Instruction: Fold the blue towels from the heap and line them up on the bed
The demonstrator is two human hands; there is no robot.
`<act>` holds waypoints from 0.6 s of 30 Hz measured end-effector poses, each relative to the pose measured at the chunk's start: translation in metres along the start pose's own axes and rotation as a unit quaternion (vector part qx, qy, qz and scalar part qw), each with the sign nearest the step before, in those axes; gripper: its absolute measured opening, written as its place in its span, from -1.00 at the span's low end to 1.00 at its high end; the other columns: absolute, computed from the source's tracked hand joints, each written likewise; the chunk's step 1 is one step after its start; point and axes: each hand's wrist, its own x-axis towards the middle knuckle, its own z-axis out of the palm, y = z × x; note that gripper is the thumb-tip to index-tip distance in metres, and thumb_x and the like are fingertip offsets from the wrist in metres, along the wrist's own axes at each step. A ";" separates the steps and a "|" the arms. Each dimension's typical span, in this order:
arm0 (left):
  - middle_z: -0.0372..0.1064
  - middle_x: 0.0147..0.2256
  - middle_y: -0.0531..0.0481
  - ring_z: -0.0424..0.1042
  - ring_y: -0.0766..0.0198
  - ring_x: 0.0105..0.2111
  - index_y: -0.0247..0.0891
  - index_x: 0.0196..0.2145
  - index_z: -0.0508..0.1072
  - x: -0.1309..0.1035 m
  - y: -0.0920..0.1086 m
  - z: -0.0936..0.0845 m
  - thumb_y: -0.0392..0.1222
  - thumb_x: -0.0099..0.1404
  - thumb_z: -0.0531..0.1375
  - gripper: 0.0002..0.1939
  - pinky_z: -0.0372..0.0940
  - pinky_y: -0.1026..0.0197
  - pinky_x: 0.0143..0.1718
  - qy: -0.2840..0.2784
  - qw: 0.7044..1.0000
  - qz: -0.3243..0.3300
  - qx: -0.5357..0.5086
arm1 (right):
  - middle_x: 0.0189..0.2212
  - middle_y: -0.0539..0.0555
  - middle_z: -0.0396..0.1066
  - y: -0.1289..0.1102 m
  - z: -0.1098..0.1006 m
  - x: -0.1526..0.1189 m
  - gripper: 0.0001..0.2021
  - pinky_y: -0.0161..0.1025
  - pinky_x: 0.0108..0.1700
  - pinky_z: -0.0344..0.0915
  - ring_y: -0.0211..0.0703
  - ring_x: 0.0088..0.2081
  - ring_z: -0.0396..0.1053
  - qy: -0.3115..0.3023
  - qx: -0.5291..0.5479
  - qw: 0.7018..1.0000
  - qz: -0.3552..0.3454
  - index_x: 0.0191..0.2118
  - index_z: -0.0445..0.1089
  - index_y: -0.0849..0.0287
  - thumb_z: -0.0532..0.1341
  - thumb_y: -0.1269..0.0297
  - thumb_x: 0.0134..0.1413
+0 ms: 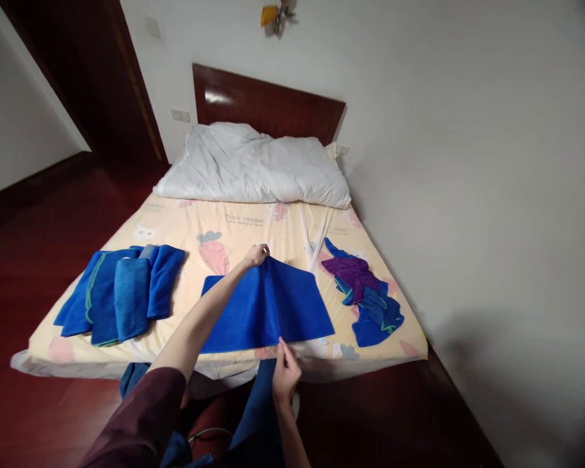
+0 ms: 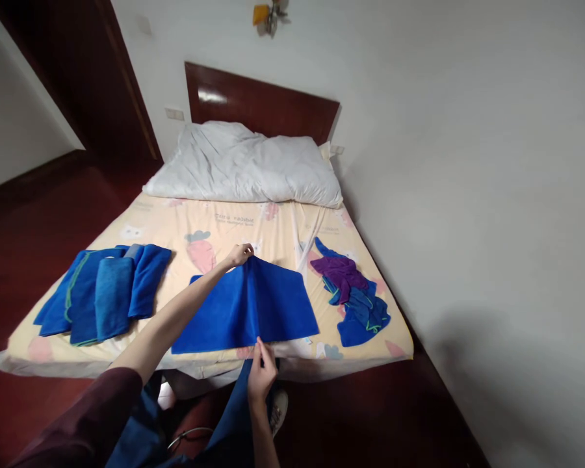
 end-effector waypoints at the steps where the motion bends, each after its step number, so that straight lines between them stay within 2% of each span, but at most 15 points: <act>1: 0.53 -0.37 -0.08 0.50 0.20 -0.32 -0.29 -0.30 0.55 -0.006 0.007 -0.015 -0.33 0.19 0.16 -0.83 0.37 0.23 -0.21 0.011 1.000 0.013 -0.013 | -0.17 0.27 0.60 -0.012 -0.007 0.008 -0.52 0.02 -0.09 0.52 0.15 -0.16 0.58 0.023 0.010 1.000 -0.005 -0.10 0.62 0.20 0.12 -0.09 0.28; 4: 0.54 -0.34 -0.09 0.50 0.21 -0.33 -0.29 -0.31 0.54 -0.026 0.023 -0.061 -0.24 0.22 0.15 -0.84 0.36 0.24 -0.26 0.046 0.996 0.052 -0.050 | -0.19 0.22 0.61 -0.051 -0.029 0.037 -0.53 0.10 -0.07 0.53 0.23 -0.16 0.58 0.082 0.032 0.996 -0.017 -0.15 0.64 0.11 0.19 -0.16 0.17; 6: 0.54 -0.29 -0.12 0.50 0.20 -0.30 -0.31 -0.29 0.52 -0.041 0.031 -0.091 -0.18 0.24 0.14 -0.80 0.36 0.23 -0.26 0.070 0.992 0.074 -0.072 | -0.19 0.26 0.61 -0.077 -0.043 0.060 -0.52 0.11 -0.02 0.52 0.25 -0.15 0.58 0.110 0.048 0.992 -0.034 -0.15 0.64 0.20 0.25 -0.15 0.13; 9: 0.53 -0.24 -0.16 0.50 0.18 -0.25 -0.33 -0.24 0.50 -0.066 0.042 -0.135 -0.06 0.28 0.12 -0.71 0.36 0.22 -0.22 0.112 0.982 0.104 -0.109 | -0.16 0.28 0.60 -0.114 -0.058 0.099 -0.52 0.06 0.00 0.52 0.21 -0.13 0.57 0.113 0.106 0.986 -0.062 -0.13 0.62 0.28 0.35 -0.07 0.04; 13: 0.54 -0.32 -0.14 0.50 0.14 -0.28 -0.32 -0.25 0.52 -0.103 0.058 -0.190 0.15 0.16 0.25 -0.56 0.35 0.20 -0.25 0.174 0.950 0.124 -0.226 | -0.14 0.28 0.60 -0.167 -0.067 0.152 -0.45 -0.02 0.02 0.50 0.09 -0.13 0.57 0.060 0.217 0.973 -0.058 -0.10 0.59 0.31 0.48 0.00 -0.19; 16: 0.55 -0.32 -0.14 0.50 0.14 -0.28 -0.32 -0.24 0.54 -0.132 0.067 -0.228 0.19 0.06 0.34 -0.50 0.34 0.20 -0.26 0.202 0.933 0.128 -0.271 | -0.23 0.23 0.61 -0.209 -0.067 0.182 -0.42 -0.08 -0.11 0.53 -0.01 -0.24 0.57 -0.011 0.274 0.961 -0.035 -0.15 0.59 0.29 0.55 0.06 -0.36; 18: 0.55 -0.29 -0.14 0.50 0.16 -0.28 -0.31 -0.22 0.55 -0.151 0.071 -0.248 0.17 0.04 0.36 -0.50 0.34 0.21 -0.26 0.212 0.925 0.131 -0.287 | -0.30 0.17 0.61 -0.235 -0.065 0.194 -0.47 -0.13 -0.18 0.53 -0.06 -0.29 0.55 -0.043 0.308 0.950 -0.029 -0.24 0.59 0.26 0.56 0.05 -0.40</act>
